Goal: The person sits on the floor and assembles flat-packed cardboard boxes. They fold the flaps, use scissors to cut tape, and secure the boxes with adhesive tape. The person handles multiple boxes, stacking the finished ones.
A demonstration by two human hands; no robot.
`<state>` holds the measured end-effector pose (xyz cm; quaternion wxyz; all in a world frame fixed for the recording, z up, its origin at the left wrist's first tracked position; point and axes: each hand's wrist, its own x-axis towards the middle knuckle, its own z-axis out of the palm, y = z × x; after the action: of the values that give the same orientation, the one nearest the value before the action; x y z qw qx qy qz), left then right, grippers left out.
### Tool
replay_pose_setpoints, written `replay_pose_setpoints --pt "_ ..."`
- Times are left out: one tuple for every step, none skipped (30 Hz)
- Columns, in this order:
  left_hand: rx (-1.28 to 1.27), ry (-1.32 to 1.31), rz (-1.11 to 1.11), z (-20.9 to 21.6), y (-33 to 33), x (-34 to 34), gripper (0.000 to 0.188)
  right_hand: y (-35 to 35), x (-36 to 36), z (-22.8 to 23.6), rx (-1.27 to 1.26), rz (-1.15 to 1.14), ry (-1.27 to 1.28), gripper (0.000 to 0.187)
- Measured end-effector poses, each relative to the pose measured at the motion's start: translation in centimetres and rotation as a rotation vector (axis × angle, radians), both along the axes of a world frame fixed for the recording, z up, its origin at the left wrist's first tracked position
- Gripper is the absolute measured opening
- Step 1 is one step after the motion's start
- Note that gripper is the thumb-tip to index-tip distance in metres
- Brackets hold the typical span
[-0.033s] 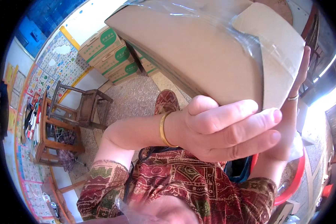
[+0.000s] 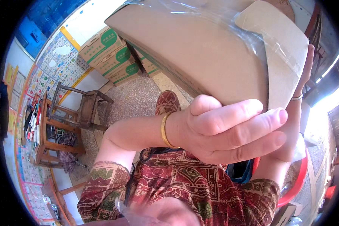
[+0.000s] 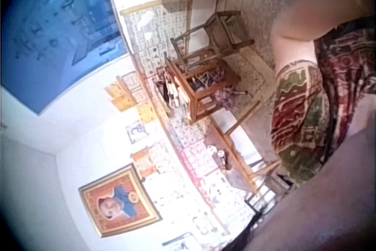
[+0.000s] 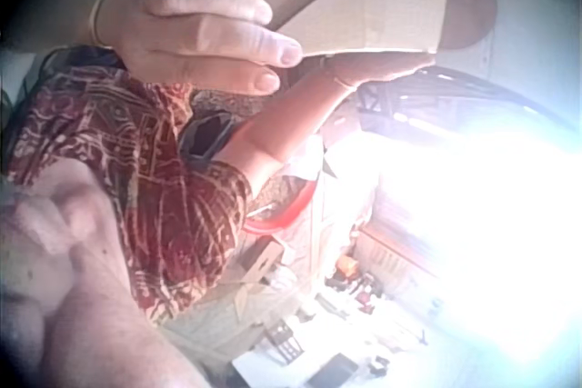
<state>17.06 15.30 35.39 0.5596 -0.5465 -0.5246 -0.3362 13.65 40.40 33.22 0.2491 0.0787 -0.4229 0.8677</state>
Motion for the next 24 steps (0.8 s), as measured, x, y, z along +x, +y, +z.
replay_pose_setpoints --pt "0.012 -0.009 -0.02 0.0 0.3 0.0 0.028 0.0 0.0 0.0 0.02 0.007 -0.012 0.059" --pt "-0.018 -0.018 -0.031 -0.1 0.4 -0.1 0.029 0.0 0.2 0.0 0.046 0.011 -0.028 0.059" --pt "-0.048 -0.026 -0.04 -0.3 0.5 -0.2 0.03 0.0 0.4 -0.1 0.075 0.015 -0.043 0.059" --pt "-0.093 -0.042 -0.052 -1.0 0.6 -0.4 0.032 0.0 0.6 -0.3 0.108 0.016 -0.057 0.059" --pt "-0.137 -0.058 -0.063 -1.5 0.8 -0.6 0.033 0.3 0.9 -0.3 0.143 0.014 -0.07 0.059" --pt "-0.122 -0.1 -0.087 -1.8 1.0 -0.6 0.034 0.4 1.3 -0.4 0.178 0.002 -0.088 0.059" --pt "-0.107 -0.143 -0.11 -2.0 1.2 -0.6 0.034 0.3 1.6 -0.5 0.209 -0.003 -0.101 0.058" --pt "-0.091 -0.185 -0.133 -2.1 1.4 -0.6 0.035 0.4 1.9 -0.5 0.249 -0.009 -0.117 0.058" --pt "-0.079 -0.144 -0.092 -2.3 1.8 -0.5 0.032 0.2 2.2 -0.6 0.28 -0.017 -0.131 0.058" --pt "-0.084 -0.135 -0.073 -2.2 2.1 -0.3 0.032 0.6 2.6 -0.6 0.317 -0.027 -0.144 0.058" --pt "-0.095 -0.12 -0.039 -2.1 2.3 0.0 0.032 0.4 2.7 -1.1 0.343 -0.031 -0.153 0.058" --pt "-0.106 -0.105 -0.005 -2.1 2.6 0.0 0.032 0.7 2.9 -1.3 0.375 -0.032 -0.157 0.058" --pt "-0.122 -0.067 0.03 -2.3 2.8 -0.1 0.032 0.8 3.0 -1.6 0.394 -0.034 -0.159 0.058" --pt "-0.122 -0.069 0.022 -2.4 3.1 0.0 0.033 1.0 3.6 -1.7 0.426 -0.042 -0.165 0.058" --pt "-0.122 -0.074 0.025 -2.4 3.2 0.3 0.033 0.8 3.6 -1.8 0.447 -0.039 -0.17 0.058" --pt "-0.122 -0.08 0.028 -2.5 3.0 0.6 0.033 0.6 3.5 -1.9 0.465 -0.038 -0.17 0.058" --pt "-0.16 -0.064 0.04 -2.4 2.8 0.9 0.033 0.4 3.2 -2.2 0.474 -0.033 -0.164 0.058" --pt "-0.179 -0.062 0.009 -2.4 2.7 1.2 0.034 0.4 3.2 -2.1 0.482 -0.056 -0.158 0.058" --pt "-0.197 -0.06 -0.02 -2.6 2.7 1.5 0.034 0.1 3.1 -2.1 0.482 -0.08 -0.149 0.058" --pt "-0.216 -0.058 -0.049 -2.8 2.6 1.9 0.035 0.0 3.2 -2.2 0.487 -0.097 -0.145 0.058" --pt "-0.253 -0.096 -0.15 -2.7 2.3 2.3 0.034 -0.3 3.1 -2.6 0.48 -0.105 -0.137 0.058" --pt "-0.285 -0.132 -0.253 -2.5 2.1 2.5 0.034 -0.4 3.1 -2.8 0.475 -0.114 -0.129 0.058" --pt "-0.287 -0.196 -0.406 -2.4 1.6 2.8 0.033 -0.5 3.1 -3.1 0.478 -0.123 -0.124 0.058" --pt "-0.293 -0.264 -0.555 -1.6 0.5 2.8 0.033 -0.6 3.0 -3.2 0.473 -0.129 -0.119 0.058"
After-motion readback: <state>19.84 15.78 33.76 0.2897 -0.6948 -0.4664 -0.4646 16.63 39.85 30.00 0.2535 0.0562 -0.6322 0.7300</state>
